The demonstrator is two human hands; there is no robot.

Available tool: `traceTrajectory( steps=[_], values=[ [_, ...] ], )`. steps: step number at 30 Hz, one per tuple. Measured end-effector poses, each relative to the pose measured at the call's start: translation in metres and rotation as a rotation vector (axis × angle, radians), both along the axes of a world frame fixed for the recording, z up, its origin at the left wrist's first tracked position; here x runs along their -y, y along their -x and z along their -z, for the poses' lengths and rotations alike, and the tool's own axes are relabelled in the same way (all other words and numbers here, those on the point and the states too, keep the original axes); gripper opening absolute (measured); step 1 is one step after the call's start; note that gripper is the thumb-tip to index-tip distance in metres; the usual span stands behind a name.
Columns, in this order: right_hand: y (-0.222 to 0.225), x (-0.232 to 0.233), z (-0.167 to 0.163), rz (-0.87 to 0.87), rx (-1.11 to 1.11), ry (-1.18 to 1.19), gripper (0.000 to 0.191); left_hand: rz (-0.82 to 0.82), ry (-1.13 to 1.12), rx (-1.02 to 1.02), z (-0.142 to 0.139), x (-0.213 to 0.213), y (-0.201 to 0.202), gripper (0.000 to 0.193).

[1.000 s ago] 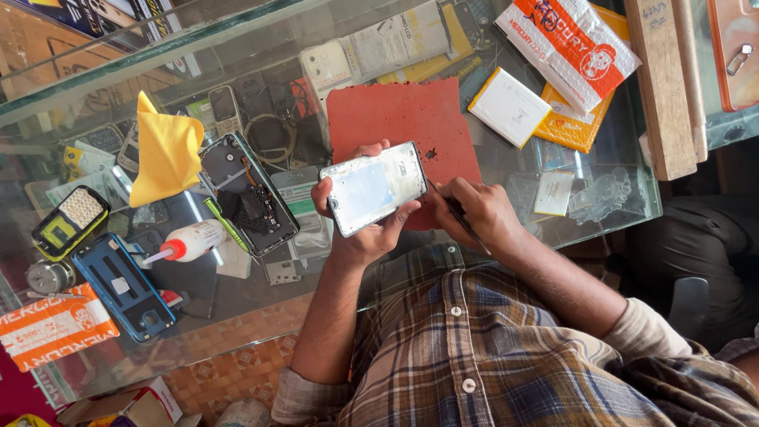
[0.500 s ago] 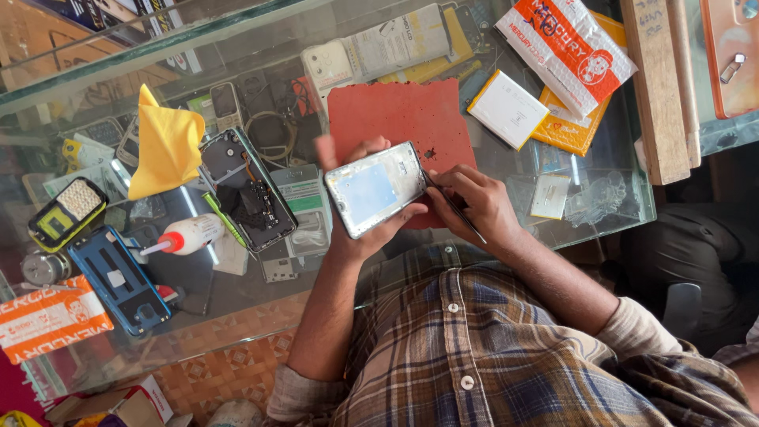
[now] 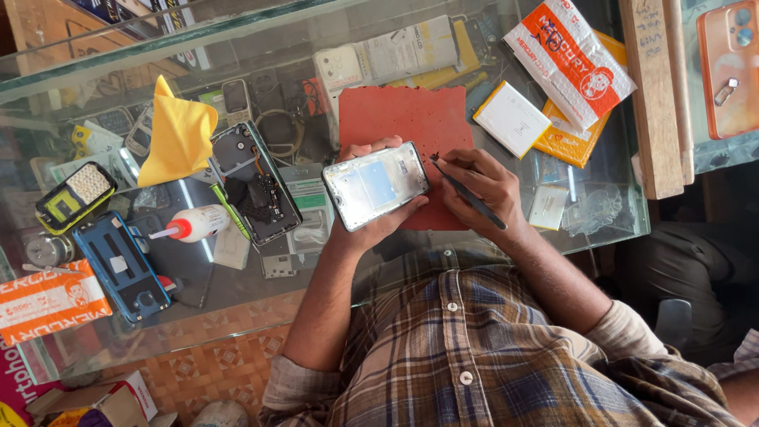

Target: The person scrapes old adhesive residue from the frame of a disassembled smartphone using a small blade, then wipes the frame with a yellow cloth. They apply a strip of tape to a replacement display panel, press a strip onto the phone frame, and squeeze adhesive from a red and white bottle onto the frame.

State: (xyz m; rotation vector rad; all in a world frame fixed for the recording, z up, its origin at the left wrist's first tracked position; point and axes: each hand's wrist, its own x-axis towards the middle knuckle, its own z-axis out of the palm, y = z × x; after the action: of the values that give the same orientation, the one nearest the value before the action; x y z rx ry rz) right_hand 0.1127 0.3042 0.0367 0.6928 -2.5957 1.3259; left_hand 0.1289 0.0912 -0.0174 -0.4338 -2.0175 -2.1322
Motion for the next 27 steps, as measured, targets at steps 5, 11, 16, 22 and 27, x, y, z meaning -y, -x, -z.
traceTrajectory(
  steps=[5,11,16,22,27],
  values=[
    [-0.001,0.003,0.015,-0.016,0.128,0.075,0.037,-0.032,0.076,-0.004,0.003,0.006,0.002,0.097],
    [0.002,0.009,0.019,-0.061,0.238,0.262,0.029,-0.022,0.028,0.004,0.008,0.01,0.003,0.097],
    [0.002,0.003,0.009,-0.017,0.198,0.063,0.031,0.001,-0.049,-0.012,0.012,0.009,0.005,0.096],
    [-0.002,0.004,0.011,0.001,0.265,0.127,0.021,0.0,0.026,0.011,0.016,0.009,0.006,0.097],
    [-0.009,0.006,0.017,-0.007,0.171,0.113,0.017,-0.01,0.053,0.006,0.02,0.009,0.006,0.098]
  ],
)
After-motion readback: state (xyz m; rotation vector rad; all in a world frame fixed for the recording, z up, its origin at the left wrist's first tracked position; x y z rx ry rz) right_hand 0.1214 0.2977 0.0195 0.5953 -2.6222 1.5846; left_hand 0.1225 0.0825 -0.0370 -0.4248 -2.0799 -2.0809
